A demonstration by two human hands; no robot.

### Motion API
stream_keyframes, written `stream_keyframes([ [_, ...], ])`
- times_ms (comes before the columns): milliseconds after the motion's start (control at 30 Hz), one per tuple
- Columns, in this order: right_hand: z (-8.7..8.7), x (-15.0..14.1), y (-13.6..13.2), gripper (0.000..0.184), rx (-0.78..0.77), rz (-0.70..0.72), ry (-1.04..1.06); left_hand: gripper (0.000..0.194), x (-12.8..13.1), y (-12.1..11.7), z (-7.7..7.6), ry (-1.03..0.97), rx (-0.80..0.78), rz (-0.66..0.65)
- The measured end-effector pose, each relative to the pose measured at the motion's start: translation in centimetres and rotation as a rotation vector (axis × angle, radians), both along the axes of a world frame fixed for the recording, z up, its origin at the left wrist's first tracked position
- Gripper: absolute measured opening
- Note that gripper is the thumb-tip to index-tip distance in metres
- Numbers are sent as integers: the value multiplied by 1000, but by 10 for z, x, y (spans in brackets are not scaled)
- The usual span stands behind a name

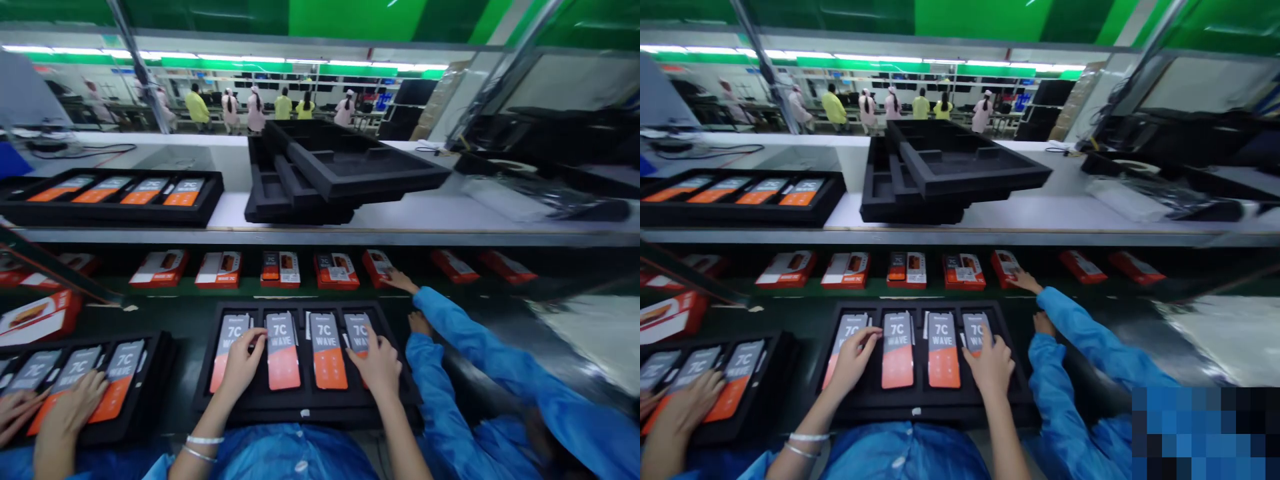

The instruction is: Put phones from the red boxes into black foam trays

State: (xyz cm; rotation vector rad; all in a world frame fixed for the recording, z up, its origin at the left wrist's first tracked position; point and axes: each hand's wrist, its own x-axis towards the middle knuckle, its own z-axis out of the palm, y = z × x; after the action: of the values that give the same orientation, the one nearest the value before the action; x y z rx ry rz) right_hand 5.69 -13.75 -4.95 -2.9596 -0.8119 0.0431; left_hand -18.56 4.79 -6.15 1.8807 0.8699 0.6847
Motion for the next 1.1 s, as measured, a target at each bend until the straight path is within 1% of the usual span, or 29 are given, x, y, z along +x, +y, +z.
stream_keyframes([
  [133,-11,10,1,66,0,-4,-11,27,-8,35,4,-36,23,88],
  [233,-13,12,3,68,-8,8,-9,26,-9,61,7,-12,24,127],
  [367,-11,18,3,71,-26,15,11,25,-5,86,12,-8,-20,89],
  [433,-9,24,1,73,3,46,28,26,3,91,15,-3,-62,57],
  [500,-6,29,-3,74,54,85,67,28,19,84,18,-17,-167,-24],
  [533,-5,31,-5,74,88,93,95,30,31,75,19,-31,-252,-106],
  [567,-3,32,-7,74,128,91,123,32,46,61,20,-48,-358,-219],
  [600,0,32,-8,74,173,80,152,36,62,43,21,-63,-480,-348],
  [667,5,28,-11,77,271,43,199,49,96,-2,20,-64,-735,-586],
  [700,8,24,-13,79,320,28,225,56,112,-25,20,-50,-853,-653],
  [733,10,19,-14,80,367,21,256,61,128,-47,19,-36,-934,-682],
  [767,13,14,-16,80,411,23,290,62,141,-67,17,-41,-958,-677],
  [800,16,10,-17,78,454,38,322,60,152,-82,15,-55,-940,-641],
  [833,19,7,-20,76,491,70,354,57,161,-94,13,-77,-889,-587],
  [900,23,7,-26,73,562,143,439,51,170,-103,10,-125,-776,-466],
  [933,23,12,-29,71,597,161,506,48,171,-101,10,-148,-758,-418],
  [967,22,20,-31,69,627,159,581,47,169,-96,10,-179,-783,-386],
  [1000,20,31,-33,65,641,144,648,46,165,-87,11,-220,-843,-368],
  [1033,16,44,-33,61,630,128,681,45,158,-75,14,-268,-919,-354],
  [1067,9,59,-31,57,594,130,669,45,148,-61,18,-322,-995,-337],
  [1100,1,73,-28,53,535,163,619,44,136,-44,22,-374,-1055,-314],
])
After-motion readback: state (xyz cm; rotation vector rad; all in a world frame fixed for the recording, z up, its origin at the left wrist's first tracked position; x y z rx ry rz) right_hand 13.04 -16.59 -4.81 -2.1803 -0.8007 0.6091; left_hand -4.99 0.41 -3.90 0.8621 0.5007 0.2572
